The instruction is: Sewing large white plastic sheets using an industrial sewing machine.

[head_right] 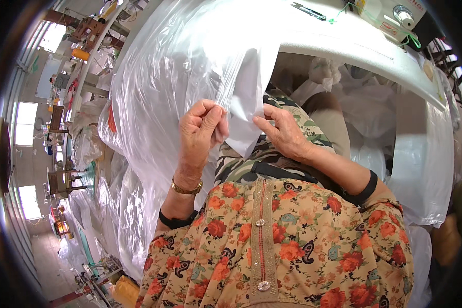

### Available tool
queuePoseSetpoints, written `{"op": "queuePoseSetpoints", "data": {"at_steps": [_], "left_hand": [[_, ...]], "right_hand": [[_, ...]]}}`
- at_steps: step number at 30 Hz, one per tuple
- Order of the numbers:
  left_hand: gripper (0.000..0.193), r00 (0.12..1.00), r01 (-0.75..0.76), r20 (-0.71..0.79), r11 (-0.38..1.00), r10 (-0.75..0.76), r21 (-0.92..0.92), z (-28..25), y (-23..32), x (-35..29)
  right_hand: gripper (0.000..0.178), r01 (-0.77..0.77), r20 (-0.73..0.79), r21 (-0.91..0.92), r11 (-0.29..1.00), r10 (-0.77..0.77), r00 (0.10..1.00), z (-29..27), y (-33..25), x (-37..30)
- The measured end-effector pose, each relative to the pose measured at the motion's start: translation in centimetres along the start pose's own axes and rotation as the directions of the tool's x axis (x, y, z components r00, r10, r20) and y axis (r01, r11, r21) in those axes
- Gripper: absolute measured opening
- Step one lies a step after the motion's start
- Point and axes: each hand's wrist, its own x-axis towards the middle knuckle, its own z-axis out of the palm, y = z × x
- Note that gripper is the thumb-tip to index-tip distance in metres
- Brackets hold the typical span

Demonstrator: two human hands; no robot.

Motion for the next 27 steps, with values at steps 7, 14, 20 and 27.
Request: {"op": "queuePoseSetpoints", "data": {"at_steps": [7,14,20,27], "left_hand": [[0.009,0.997,0.009,0.081,0.998,-0.014,0.069,0.1,0.4,-0.9],[0.010,0.994,0.051,0.087,0.972,-0.073,0.231,-0.9,-0.6,-2.7],[0.006,0.996,0.002,0.084,0.949,-0.030,0.316,-0.9,0.6,-3.5],[0.006,0.992,-0.105,0.104,0.917,0.070,0.384,-0.5,0.7,-3.6]], "right_hand": [[0.027,-0.090,0.169,0.476,0.875,0.010,0.986,2.0,-4.1,-1.4],[0.026,-0.161,0.197,0.067,0.985,0.145,0.970,3.2,-3.6,-2.4],[0.018,0.109,0.214,-0.072,0.991,-0.092,0.973,3.7,-6.0,-4.0],[0.015,0.215,0.288,-0.251,0.944,-0.139,0.947,4.8,-5.9,-4.0]]}}
